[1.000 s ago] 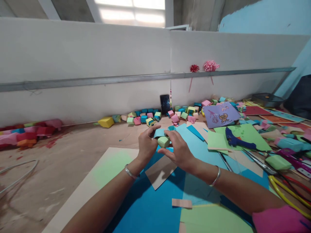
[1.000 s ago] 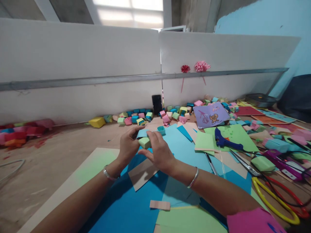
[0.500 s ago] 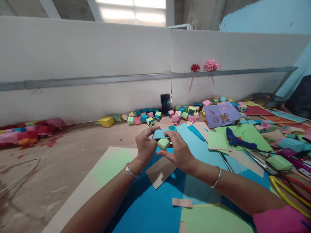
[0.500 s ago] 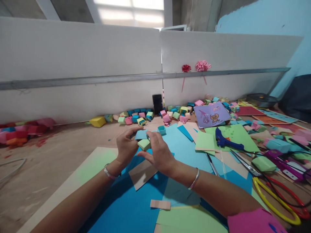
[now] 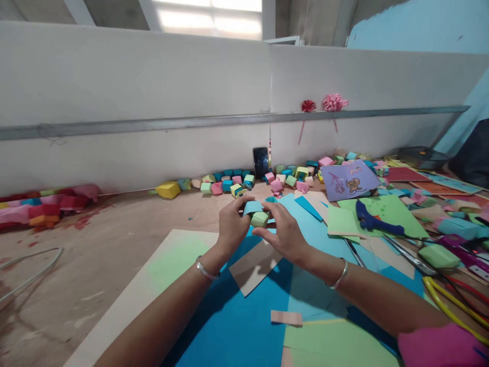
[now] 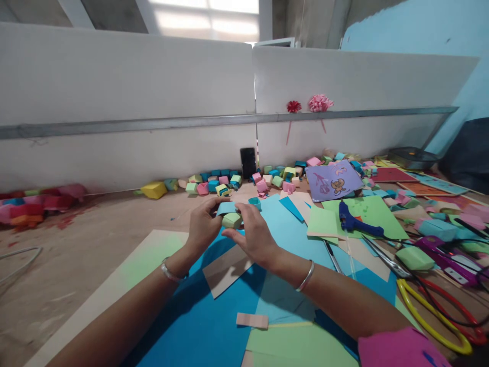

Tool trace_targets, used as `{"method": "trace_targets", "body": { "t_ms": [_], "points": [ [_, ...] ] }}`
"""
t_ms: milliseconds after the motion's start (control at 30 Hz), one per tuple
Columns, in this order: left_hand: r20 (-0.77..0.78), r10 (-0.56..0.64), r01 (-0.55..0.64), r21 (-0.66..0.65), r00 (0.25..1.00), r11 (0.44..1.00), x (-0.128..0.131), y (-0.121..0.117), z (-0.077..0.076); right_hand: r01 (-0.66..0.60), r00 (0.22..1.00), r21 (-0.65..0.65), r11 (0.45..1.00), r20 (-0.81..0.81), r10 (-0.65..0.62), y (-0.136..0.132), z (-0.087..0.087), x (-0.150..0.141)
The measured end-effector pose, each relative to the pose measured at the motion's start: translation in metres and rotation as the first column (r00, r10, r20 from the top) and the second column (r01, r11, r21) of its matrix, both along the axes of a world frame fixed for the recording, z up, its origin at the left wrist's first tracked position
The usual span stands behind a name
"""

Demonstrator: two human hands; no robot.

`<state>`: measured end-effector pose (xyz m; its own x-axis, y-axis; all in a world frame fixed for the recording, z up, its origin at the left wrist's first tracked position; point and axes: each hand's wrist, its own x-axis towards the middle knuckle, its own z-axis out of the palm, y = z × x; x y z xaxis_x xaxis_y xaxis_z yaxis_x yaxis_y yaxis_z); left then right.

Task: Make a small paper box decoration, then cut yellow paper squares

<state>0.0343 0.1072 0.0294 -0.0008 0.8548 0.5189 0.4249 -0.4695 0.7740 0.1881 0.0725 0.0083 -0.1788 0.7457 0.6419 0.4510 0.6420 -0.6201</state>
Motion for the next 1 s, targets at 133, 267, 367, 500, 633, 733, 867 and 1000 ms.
{"method": "trace_targets", "body": {
  "t_ms": [133,267,367,500,633,733,867,1000],
  "points": [
    [0.002,-0.06,0.06,-0.093,0.998,0.994,0.0,0.002,0.005,0.009,0.999,-0.029,1.0,-0.03,-0.01,0.003,-0.001,0.001],
    [0.067,-0.146,0.157,-0.203,0.987,0.967,-0.002,0.003,0.01,0.028,0.998,-0.062,0.998,-0.062,-0.032,0.003,0.0,0.001],
    [0.154,-0.221,0.256,-0.271,0.963,0.928,-0.004,0.001,0.014,0.032,0.997,-0.08,0.996,-0.071,-0.038,0.004,0.003,0.003],
    [0.279,-0.302,0.385,-0.324,0.912,0.864,-0.007,-0.001,0.02,0.037,0.996,-0.087,0.996,-0.08,-0.044,0.005,0.007,0.006],
    [0.351,-0.335,0.454,-0.348,0.874,0.82,-0.01,-0.002,0.025,0.048,0.996,-0.056,0.997,-0.068,-0.052,0.006,0.009,0.009],
    [0.379,-0.35,0.486,-0.364,0.857,0.795,-0.011,-0.004,0.028,0.074,0.995,-0.063,0.995,-0.06,-0.077,0.007,0.009,0.01],
    [0.373,-0.366,0.501,-0.382,0.853,0.776,-0.01,-0.008,0.029,0.112,0.982,-0.136,0.984,-0.138,-0.131,0.008,0.008,0.01],
    [0.349,-0.374,0.489,-0.349,0.859,0.799,-0.009,-0.01,0.029,0.128,0.983,-0.122,0.984,-0.118,-0.142,0.007,0.011,0.012]
  ]
}}
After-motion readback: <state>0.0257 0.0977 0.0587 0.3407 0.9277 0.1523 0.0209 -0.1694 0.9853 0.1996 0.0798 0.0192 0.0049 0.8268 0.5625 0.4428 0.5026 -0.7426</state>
